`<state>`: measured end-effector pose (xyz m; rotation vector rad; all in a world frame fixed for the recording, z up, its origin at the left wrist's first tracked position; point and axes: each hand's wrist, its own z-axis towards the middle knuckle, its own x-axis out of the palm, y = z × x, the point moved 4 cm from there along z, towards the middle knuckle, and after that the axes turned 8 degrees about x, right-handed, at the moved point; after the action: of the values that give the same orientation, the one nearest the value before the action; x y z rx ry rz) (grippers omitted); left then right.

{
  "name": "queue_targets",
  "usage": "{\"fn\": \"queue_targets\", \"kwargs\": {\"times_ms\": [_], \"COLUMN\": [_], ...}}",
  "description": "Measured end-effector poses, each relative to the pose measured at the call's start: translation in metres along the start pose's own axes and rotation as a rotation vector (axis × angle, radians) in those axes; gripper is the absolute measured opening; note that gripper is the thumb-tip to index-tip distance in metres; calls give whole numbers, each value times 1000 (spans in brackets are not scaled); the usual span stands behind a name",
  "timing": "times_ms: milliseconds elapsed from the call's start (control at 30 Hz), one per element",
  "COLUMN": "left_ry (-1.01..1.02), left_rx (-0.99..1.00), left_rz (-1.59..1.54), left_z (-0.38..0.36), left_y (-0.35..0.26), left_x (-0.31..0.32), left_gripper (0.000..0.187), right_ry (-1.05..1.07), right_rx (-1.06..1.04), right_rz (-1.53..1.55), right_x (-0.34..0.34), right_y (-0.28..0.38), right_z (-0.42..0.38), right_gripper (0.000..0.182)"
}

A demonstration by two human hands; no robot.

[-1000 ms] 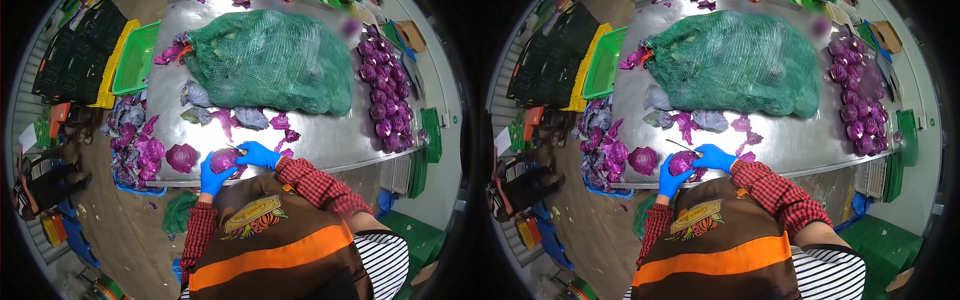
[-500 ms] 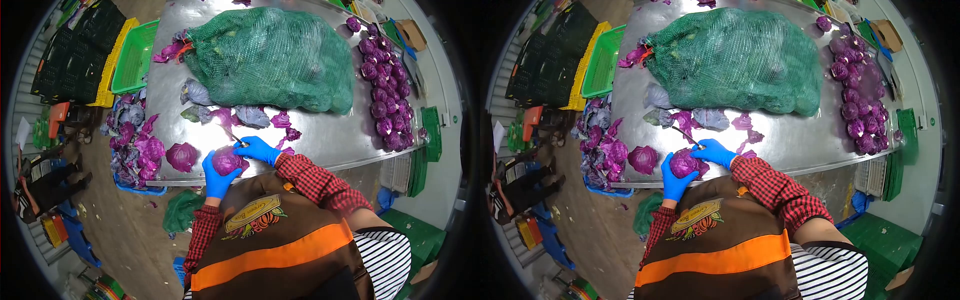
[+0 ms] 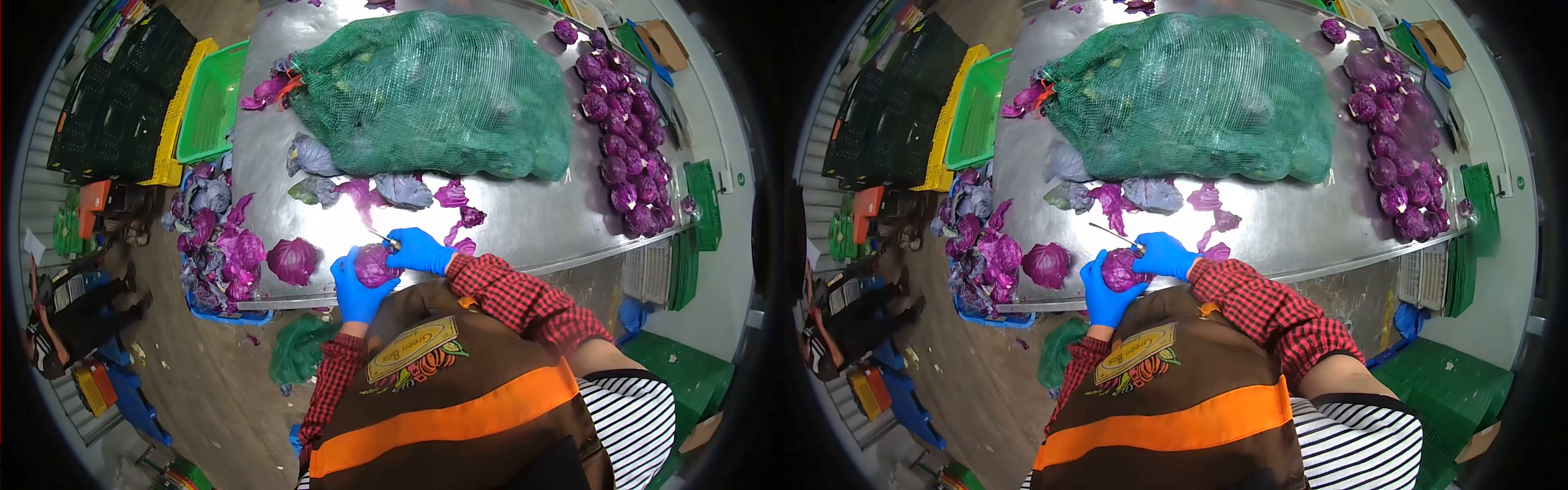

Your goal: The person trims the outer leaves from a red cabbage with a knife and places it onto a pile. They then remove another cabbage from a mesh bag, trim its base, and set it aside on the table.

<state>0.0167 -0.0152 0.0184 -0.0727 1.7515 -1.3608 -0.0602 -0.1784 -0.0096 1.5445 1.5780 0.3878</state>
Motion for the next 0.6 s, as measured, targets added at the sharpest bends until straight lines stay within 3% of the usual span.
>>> {"fn": "queue_targets", "kwargs": {"times_ms": [267,333,467,533,567,600], "left_ry": [-19,-53,-46,-147,-182,-190], "left_rx": [19,81,30,-207,-382,-382], "left_rz": [-4,-32,-75,-407,-635,-639], "left_z": [-3,-5,-12,-7,-11,-8], "left_y": [5,13,31,40,44,46], "left_x": [-1,-4,-2,-4,0,2], "left_gripper": [101,102,100,94,88,88], "right_ry": [-97,20,-49,-320,-296,-293], "right_rx": [-38,81,46,53,155,150], "right_rz": [-84,152,199,12,-119,-126], "right_x": [-3,1,5,-11,-15,-15], "right_y": [4,-10,-18,-24,-34,-33], "right_z": [-9,-3,-2,2,2,1], "right_gripper": [37,31,27,29,35,35]}}
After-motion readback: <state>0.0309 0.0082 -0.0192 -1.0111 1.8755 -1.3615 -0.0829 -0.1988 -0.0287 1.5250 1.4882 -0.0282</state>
